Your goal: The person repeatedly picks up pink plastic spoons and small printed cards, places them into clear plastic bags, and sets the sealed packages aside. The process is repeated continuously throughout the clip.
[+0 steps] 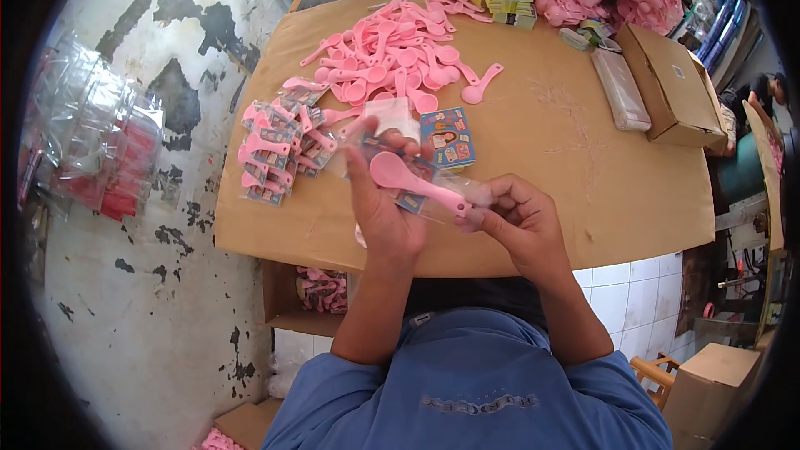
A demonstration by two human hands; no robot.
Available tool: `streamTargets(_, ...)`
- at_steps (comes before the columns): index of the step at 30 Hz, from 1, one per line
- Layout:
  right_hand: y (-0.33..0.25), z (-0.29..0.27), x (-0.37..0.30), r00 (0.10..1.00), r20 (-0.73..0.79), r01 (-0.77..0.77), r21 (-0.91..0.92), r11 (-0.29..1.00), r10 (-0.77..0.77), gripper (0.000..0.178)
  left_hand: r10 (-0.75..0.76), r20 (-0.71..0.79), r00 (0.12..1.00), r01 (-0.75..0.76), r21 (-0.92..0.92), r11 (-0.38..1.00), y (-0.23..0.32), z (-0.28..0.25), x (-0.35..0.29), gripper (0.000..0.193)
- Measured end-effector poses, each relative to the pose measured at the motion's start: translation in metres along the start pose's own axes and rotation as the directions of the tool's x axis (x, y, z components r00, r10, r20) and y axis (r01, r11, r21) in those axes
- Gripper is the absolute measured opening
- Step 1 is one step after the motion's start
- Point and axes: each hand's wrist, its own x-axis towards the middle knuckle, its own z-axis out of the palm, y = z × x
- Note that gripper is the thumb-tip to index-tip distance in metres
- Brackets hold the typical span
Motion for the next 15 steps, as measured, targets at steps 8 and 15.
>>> streamTargets(8,0.016,0.007,0.012,0.982,-0.031,0.161,-0.378,0.911,-0.187,0.045,-0.306,0.100,0.947,0.320,-0.195,0.927,-0.008,-0.003,-0.011,0.046)
streamTargets(15,-0.016,-0.009,0.007,0.681,0.475,0.714,-0.598,0.364,-0.557,0.035,-0.400,0.029,0.916,0.401,-0.049,0.915,0.013,0.000,-0.005,0.044)
